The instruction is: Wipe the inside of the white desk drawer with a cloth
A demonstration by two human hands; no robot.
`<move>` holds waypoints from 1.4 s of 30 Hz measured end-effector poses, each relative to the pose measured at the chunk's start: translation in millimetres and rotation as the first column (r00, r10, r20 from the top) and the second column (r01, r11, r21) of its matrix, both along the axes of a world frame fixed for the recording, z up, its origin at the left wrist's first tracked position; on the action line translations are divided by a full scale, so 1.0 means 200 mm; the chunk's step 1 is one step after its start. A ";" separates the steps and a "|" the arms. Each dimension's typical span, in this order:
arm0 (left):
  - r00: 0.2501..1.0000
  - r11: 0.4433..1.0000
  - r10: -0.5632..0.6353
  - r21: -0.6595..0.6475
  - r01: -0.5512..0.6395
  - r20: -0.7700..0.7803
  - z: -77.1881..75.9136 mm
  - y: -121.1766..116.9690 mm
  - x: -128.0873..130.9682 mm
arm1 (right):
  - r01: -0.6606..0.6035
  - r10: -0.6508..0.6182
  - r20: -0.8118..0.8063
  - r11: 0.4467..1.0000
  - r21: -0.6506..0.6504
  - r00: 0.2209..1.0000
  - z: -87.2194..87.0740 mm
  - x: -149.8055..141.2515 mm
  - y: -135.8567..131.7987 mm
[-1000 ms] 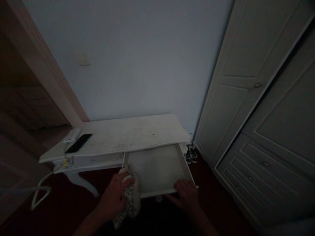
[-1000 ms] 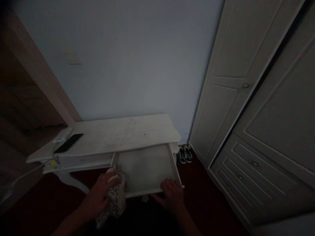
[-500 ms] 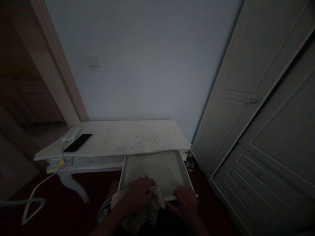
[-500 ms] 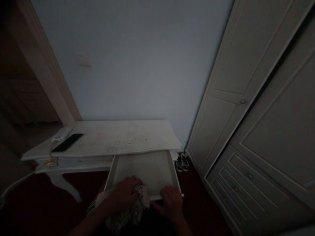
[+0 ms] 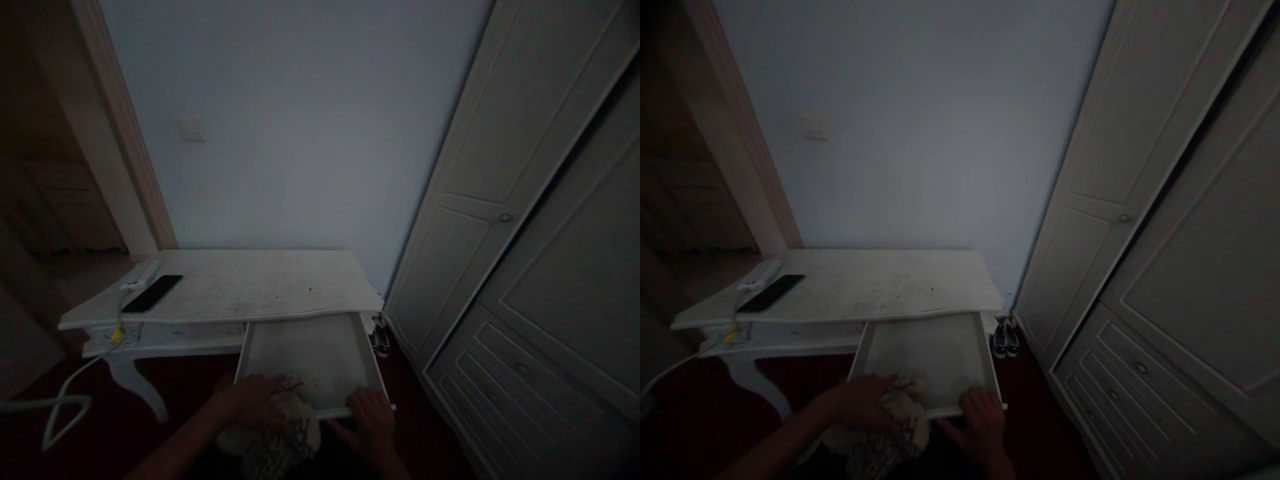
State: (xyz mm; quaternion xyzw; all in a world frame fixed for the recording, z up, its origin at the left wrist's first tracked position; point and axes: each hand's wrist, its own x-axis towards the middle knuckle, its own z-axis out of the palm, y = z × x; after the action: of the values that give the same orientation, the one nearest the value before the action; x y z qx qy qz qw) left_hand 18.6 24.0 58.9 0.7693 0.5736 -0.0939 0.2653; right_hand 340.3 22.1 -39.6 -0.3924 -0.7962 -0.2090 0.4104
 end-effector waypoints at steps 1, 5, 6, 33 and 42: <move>1.000 1.000 -0.011 -0.006 0.011 -0.023 0.02 -0.01 -0.01 | -0.002 0.002 -0.001 1.000 0.002 1.000 0.00 0.00 0.00; 0.997 0.996 -0.081 -0.026 0.081 -0.010 0.12 0.00 -0.05 | -0.018 0.018 -0.006 1.000 0.003 1.000 0.01 0.00 0.00; 0.993 0.994 -0.103 -0.041 0.106 0.049 0.15 0.01 -0.07 | -0.019 0.019 -0.005 1.000 -0.002 1.000 0.01 0.00 0.00; 0.895 0.847 -0.435 0.292 0.444 -0.098 -0.27 0.32 0.19 | 0.034 -0.035 -0.018 0.999 -0.028 0.999 0.02 -0.03 -0.01; 0.852 0.793 -0.524 0.363 0.489 -0.003 -0.31 0.50 0.80 | 0.052 -0.057 -0.076 0.997 -0.065 0.995 -0.05 -0.04 -0.02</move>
State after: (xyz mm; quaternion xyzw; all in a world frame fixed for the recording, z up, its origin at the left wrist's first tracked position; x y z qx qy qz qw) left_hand 178.6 124.3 -2.3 0.9328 0.3403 -0.0199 0.1169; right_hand 333.0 18.3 -48.7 -0.4344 -0.7748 -0.1793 0.4229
